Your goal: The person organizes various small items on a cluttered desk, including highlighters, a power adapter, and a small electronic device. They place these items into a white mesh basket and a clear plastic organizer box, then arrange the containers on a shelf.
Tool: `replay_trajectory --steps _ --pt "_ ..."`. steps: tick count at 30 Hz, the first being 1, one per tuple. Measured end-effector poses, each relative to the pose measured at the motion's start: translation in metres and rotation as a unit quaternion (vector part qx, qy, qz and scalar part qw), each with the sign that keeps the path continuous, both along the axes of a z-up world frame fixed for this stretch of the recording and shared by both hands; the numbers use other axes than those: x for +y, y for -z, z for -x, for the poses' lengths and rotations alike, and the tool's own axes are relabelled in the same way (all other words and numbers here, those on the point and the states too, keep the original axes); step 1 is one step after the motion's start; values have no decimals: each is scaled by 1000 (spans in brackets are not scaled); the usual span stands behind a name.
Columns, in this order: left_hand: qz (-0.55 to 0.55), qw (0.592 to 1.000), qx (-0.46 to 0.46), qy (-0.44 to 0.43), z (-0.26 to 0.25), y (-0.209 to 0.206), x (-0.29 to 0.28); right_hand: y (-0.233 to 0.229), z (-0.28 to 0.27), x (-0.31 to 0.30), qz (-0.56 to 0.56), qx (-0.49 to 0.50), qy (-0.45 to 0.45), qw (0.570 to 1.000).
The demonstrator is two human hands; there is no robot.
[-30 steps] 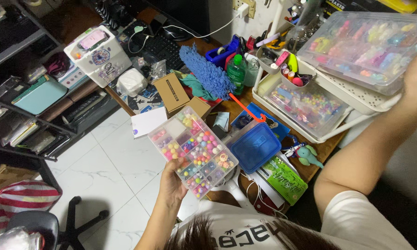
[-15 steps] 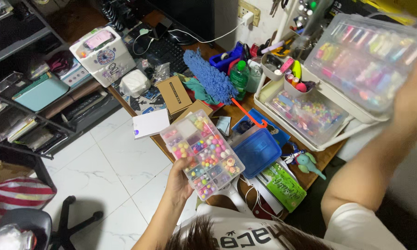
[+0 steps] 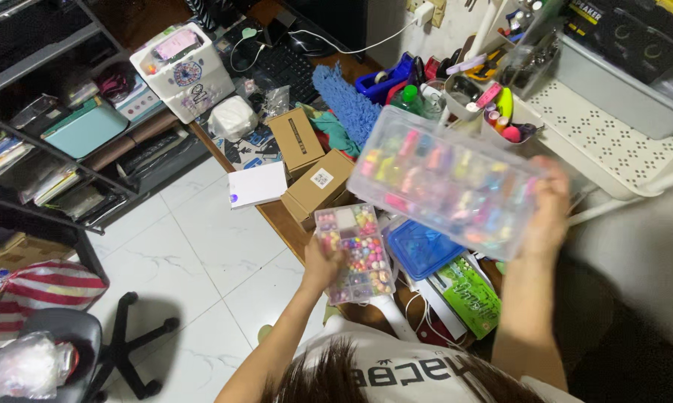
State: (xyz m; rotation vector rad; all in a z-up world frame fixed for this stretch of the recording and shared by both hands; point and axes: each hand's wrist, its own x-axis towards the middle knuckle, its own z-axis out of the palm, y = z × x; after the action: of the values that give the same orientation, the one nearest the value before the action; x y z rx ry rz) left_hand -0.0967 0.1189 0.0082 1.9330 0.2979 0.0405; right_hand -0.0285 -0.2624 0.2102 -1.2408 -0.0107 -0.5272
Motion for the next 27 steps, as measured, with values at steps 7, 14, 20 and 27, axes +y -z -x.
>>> replay_trajectory --steps 7,14,20,27 --pt "-166 986 23 -4 11 -18 -5 -5 24 75 -165 13 -65 984" --pt "-248 955 -153 -58 15 -74 -16 1 21 99 -182 4 -77 980" --pt "209 949 -202 121 22 -155 -53 16 21 128 -165 13 -40 985" --pt "407 906 -114 -24 -10 -190 -53 31 61 153 -142 -62 -201 967"
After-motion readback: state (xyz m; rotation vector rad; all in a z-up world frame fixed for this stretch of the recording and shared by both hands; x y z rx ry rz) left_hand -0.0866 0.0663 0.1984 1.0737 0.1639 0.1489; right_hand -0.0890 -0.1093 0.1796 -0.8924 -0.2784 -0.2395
